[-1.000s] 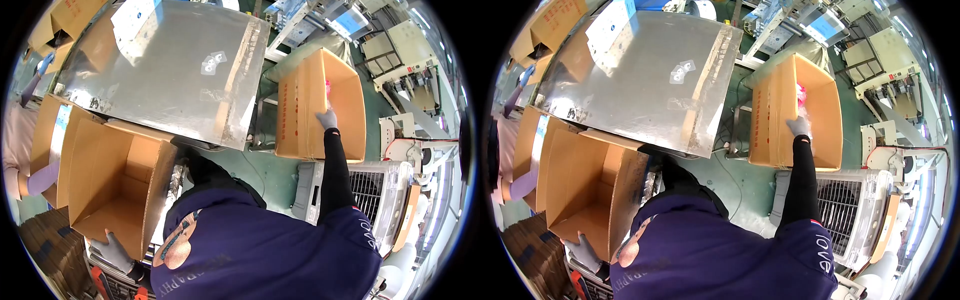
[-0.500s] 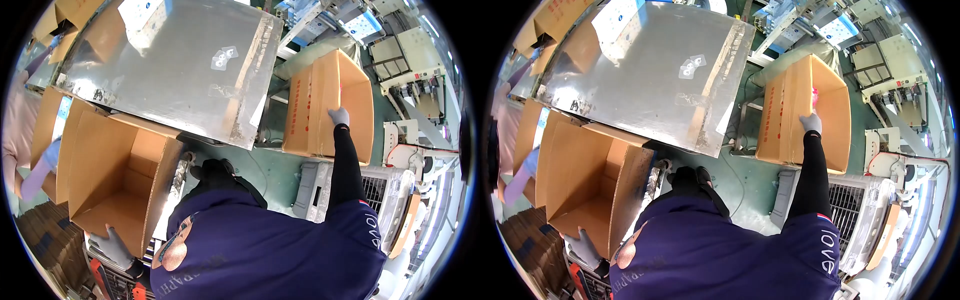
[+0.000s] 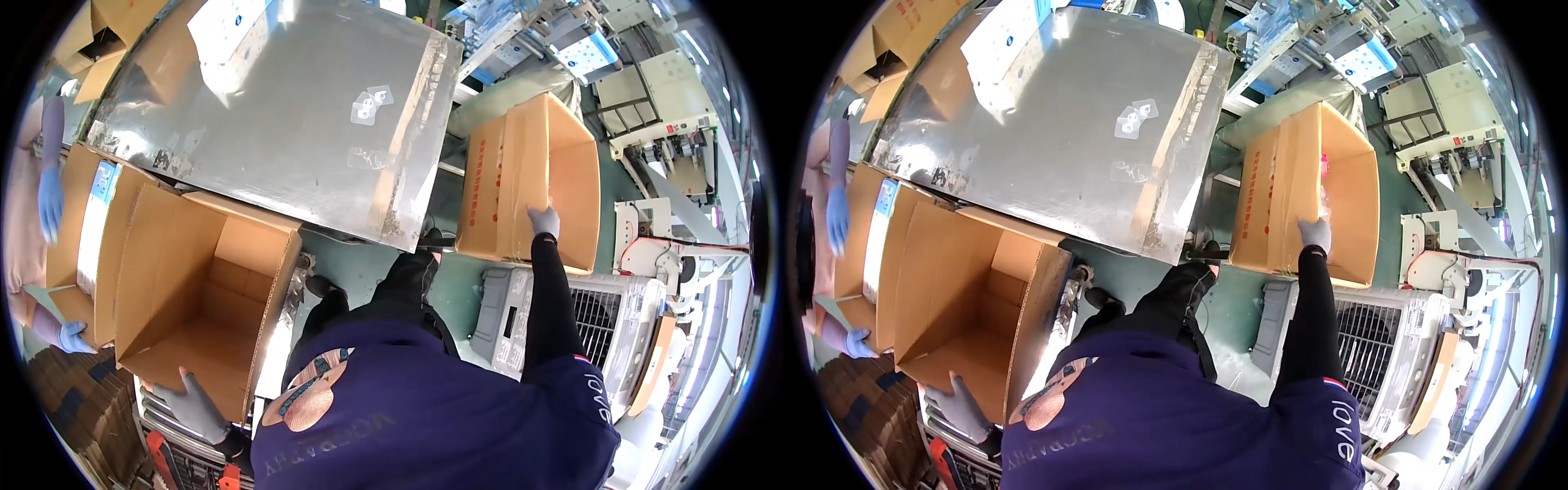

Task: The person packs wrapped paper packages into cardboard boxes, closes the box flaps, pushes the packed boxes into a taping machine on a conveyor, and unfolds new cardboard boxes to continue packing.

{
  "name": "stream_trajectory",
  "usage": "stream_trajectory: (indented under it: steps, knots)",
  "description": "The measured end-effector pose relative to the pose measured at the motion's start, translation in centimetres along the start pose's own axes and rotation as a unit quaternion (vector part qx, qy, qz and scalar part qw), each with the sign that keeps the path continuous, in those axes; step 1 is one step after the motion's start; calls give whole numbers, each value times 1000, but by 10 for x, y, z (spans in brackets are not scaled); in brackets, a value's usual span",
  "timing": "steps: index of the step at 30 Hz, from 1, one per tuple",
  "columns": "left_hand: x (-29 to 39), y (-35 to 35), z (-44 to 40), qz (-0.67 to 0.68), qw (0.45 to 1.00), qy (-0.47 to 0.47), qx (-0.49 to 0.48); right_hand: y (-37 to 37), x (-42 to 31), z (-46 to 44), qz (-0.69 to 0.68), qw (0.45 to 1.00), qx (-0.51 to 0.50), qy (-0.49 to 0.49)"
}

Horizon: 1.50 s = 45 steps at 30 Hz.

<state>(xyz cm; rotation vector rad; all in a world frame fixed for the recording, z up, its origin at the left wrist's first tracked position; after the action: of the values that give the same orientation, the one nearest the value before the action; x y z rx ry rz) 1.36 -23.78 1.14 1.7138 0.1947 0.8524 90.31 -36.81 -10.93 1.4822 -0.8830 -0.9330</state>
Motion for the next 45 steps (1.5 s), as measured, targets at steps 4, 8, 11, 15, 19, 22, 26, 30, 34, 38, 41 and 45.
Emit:
stream_trajectory:
  steps: [4, 8, 11, 15, 19, 22, 26, 30, 34, 38, 41, 45]
  knots:
    - [9, 3, 1, -5, 1000, 21, -2, -2, -17, -11, -14, 1000, -17, 2]
    - [4, 0, -5, -23, 1000, 0, 9, -3, -47, -5, 18, 999, -7, 32]
    - [7, -2, -5, 14, 999, 20, -20, -3, -46, -4, 18, 999, 7, 35]
    - [2, 2, 1, 29, 999, 14, -10, -4, -56, -6, -1, 997, 16, 70]
    - [6, 9, 7, 5, 1000, 18, 10, 12, -54, -10, -41, 991, -13, 130]
    - [13, 10, 11, 66, 997, 50, 9, 10, -67, -17, 27, 992, 10, 124]
    - [21, 3, 13, 88, 996, 31, 17, 3, -40, -14, 27, 998, -10, 59]
    - [4, 0, 6, 103, 993, 48, -11, 2, -50, -20, 31, 994, 44, 91]
    - [5, -1, -1, 28, 999, -6, 33, 0, -48, -45, 166, 971, -163, 48]
    - [11, 4, -3, 63, 998, -4, 16, 13, -161, -67, 357, 932, -67, -22]
    - [8, 15, -9, -24, 999, -15, 20, 43, -378, -9, 123, 899, 45, 417]
    - [98, 42, -44, -73, 983, -120, 121, 90, -643, 93, -174, 718, 103, 666]
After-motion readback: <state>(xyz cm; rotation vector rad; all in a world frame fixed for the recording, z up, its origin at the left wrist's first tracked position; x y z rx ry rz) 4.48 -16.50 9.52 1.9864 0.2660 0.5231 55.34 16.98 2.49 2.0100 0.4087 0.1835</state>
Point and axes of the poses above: each hand's wrist, its own z-axis away from the middle knuckle, its own y-axis out of the back of the hand, x = y × z, the point moved 5 cm from there along -z, towards the middle knuckle, and after that the axes turned 4 degrees about z, right-handed, at the moved point
